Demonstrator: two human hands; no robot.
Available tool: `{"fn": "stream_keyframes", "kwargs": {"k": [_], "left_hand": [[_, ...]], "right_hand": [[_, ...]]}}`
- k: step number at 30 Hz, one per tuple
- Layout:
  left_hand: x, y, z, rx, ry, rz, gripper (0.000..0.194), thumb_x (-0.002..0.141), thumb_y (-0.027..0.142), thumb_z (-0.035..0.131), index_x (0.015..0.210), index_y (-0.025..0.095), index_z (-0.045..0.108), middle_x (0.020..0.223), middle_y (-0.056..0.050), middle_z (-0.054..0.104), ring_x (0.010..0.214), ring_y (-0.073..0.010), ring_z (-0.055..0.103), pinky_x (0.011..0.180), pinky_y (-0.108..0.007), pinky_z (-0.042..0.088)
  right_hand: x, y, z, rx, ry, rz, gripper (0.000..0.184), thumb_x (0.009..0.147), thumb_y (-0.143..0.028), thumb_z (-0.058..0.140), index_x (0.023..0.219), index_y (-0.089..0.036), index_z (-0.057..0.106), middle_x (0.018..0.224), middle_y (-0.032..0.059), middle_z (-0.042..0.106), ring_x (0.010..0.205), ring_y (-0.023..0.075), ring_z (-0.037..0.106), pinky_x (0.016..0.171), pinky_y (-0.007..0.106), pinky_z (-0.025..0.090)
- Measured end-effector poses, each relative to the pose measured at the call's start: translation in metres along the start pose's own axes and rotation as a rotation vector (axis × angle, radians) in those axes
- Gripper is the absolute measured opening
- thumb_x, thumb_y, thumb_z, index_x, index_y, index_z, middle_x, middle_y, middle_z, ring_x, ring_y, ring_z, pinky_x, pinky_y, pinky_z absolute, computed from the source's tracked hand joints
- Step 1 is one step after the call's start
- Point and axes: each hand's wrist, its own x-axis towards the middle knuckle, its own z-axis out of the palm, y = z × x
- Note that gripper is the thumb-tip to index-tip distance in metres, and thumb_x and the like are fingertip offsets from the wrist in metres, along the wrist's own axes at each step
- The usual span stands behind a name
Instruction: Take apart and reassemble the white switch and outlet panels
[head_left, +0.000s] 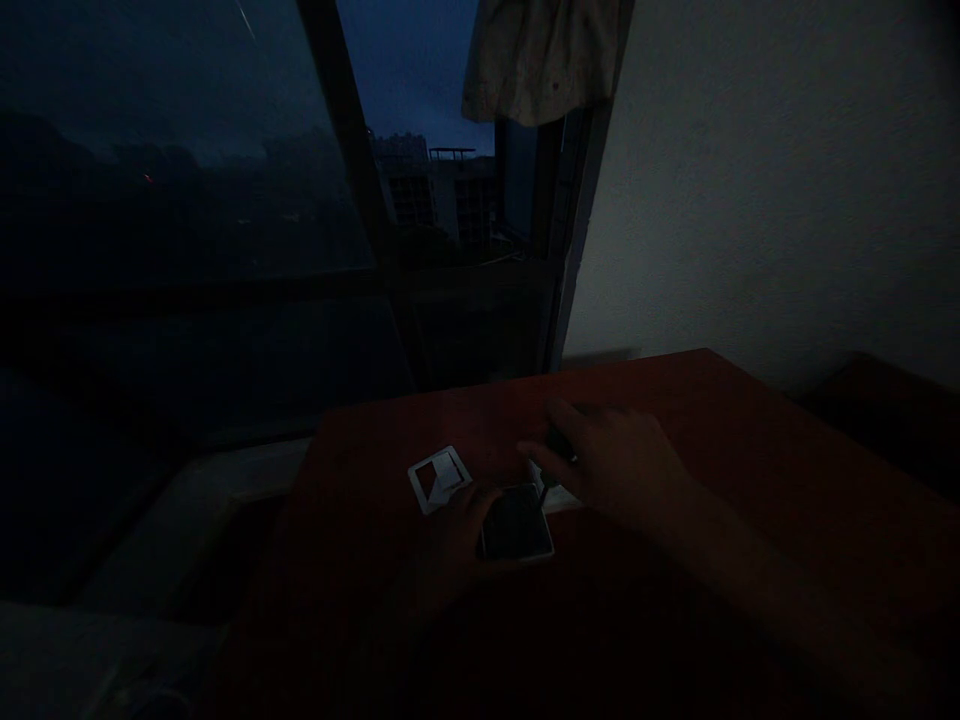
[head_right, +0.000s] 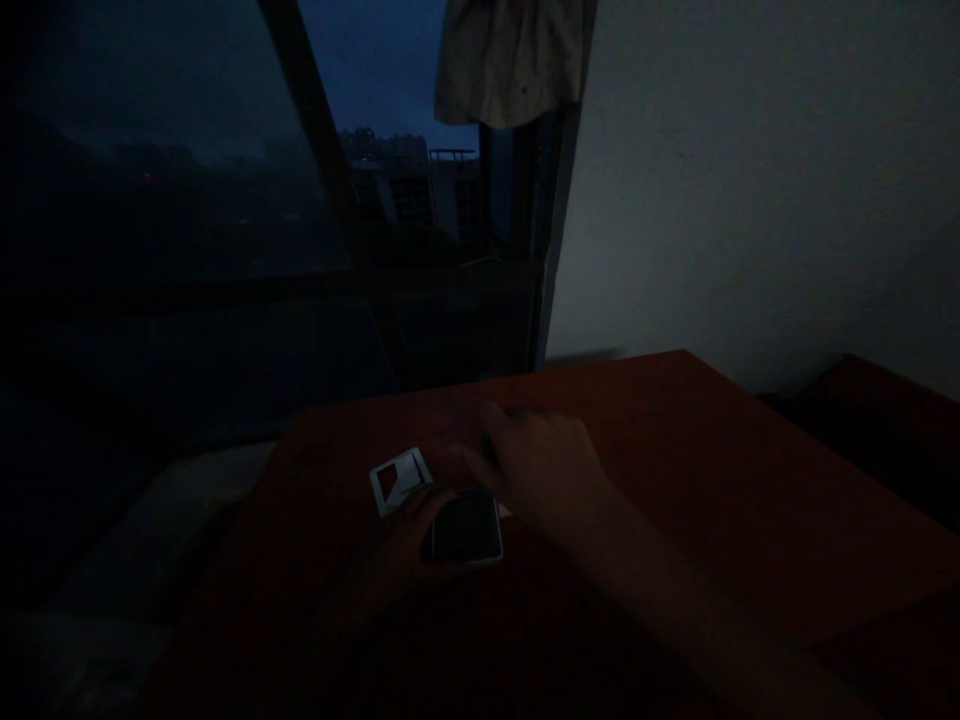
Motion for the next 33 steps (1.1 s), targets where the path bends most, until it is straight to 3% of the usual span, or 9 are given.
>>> {"fn": "stream_keyframes", "kwargs": {"k": [2, 4, 7, 12, 15, 18, 20, 26, 33], "left_hand": [[0.000, 0.000, 0.000, 0.002, -0.007, -0.002, 0.075, 0.067, 0.047, 0.077, 0.131, 0.028, 0.042, 0.135, -0.008, 0.047, 0.122, -0.0295, 0.046, 0.101, -0.044, 0.040], [0.000, -0.001, 0.000, 0.003, -0.006, -0.002, 0.076, 0.067, 0.046, 0.078, 0.131, 0.028, 0.042, 0.134, -0.008, 0.048, 0.121, -0.0291, 0.046, 0.099, -0.043, 0.041], [0.000, -0.003, 0.001, 0.005, 0.003, 0.012, 0.075, 0.067, 0.046, 0.077, 0.131, 0.027, 0.042, 0.134, -0.008, 0.048, 0.121, -0.0291, 0.046, 0.100, -0.043, 0.041], [0.000, -0.003, 0.002, 0.014, -0.003, 0.019, 0.074, 0.069, 0.050, 0.075, 0.131, 0.027, 0.041, 0.133, -0.009, 0.048, 0.119, -0.0297, 0.047, 0.098, -0.044, 0.041], [0.000, -0.001, 0.000, 0.002, 0.000, 0.017, 0.072, 0.070, 0.050, 0.074, 0.131, 0.027, 0.042, 0.133, -0.009, 0.048, 0.120, -0.0292, 0.047, 0.099, -0.043, 0.041], [0.000, 0.000, -0.001, 0.001, -0.006, 0.002, 0.073, 0.068, 0.050, 0.076, 0.129, 0.027, 0.044, 0.135, -0.009, 0.047, 0.120, -0.0299, 0.047, 0.099, -0.044, 0.041], [0.001, 0.000, -0.001, 0.006, -0.017, -0.007, 0.073, 0.068, 0.051, 0.075, 0.130, 0.027, 0.044, 0.136, -0.009, 0.047, 0.121, -0.0302, 0.046, 0.099, -0.044, 0.041], [-0.001, -0.004, 0.003, 0.029, -0.011, -0.019, 0.077, 0.067, 0.048, 0.077, 0.132, 0.026, 0.041, 0.137, -0.010, 0.045, 0.124, -0.0301, 0.044, 0.102, -0.045, 0.039], [0.001, -0.002, 0.002, 0.025, -0.015, -0.013, 0.074, 0.068, 0.047, 0.077, 0.130, 0.027, 0.042, 0.135, -0.009, 0.046, 0.121, -0.0296, 0.046, 0.100, -0.044, 0.041]], "right_hand": [[0.001, 0.002, 0.001, 0.020, -0.011, 0.004, 0.023, 0.092, -0.038, 0.042, 0.092, -0.020, 0.055, 0.078, 0.0069, 0.066, 0.063, 0.0206, 0.062, 0.053, 0.028, 0.034], [0.001, 0.005, 0.001, 0.187, -0.025, -0.100, 0.011, 0.087, -0.026, 0.048, 0.095, -0.020, 0.055, 0.088, 0.0059, 0.066, 0.070, 0.0183, 0.062, 0.058, 0.027, 0.038], [0.001, 0.008, 0.001, 0.389, -0.024, -0.240, 0.028, 0.079, -0.016, 0.055, 0.106, -0.020, 0.052, 0.101, 0.0057, 0.063, 0.083, 0.0163, 0.061, 0.068, 0.025, 0.042], [0.005, 0.011, 0.007, 0.070, 0.030, -0.023, 0.018, 0.088, -0.036, 0.050, 0.096, -0.020, 0.053, 0.086, 0.0070, 0.065, 0.070, 0.0201, 0.061, 0.057, 0.027, 0.036], [0.007, 0.014, 0.011, 0.204, 0.012, -0.142, 0.012, 0.086, -0.027, 0.052, 0.096, -0.021, 0.052, 0.090, 0.0042, 0.065, 0.073, 0.0169, 0.062, 0.060, 0.026, 0.037], [0.006, 0.015, 0.013, 0.364, 0.002, -0.246, 0.027, 0.082, -0.020, 0.054, 0.107, -0.022, 0.048, 0.092, 0.0024, 0.065, 0.078, 0.0154, 0.062, 0.063, 0.025, 0.039], [0.005, 0.015, 0.013, 0.321, 0.007, -0.217, 0.027, 0.084, -0.025, 0.054, 0.110, -0.021, 0.045, 0.091, 0.0036, 0.066, 0.075, 0.0164, 0.062, 0.061, 0.025, 0.038], [0.006, 0.015, 0.010, -0.094, 0.040, -0.032, 0.034, 0.090, -0.053, 0.044, 0.098, -0.020, 0.047, 0.079, 0.0069, 0.070, 0.064, 0.0234, 0.066, 0.048, 0.027, 0.027], [0.008, 0.022, 0.014, -0.072, 0.029, -0.032, 0.036, 0.090, -0.052, 0.044, 0.098, -0.017, 0.047, 0.077, 0.0087, 0.070, 0.064, 0.0257, 0.066, 0.049, 0.029, 0.027]]}}
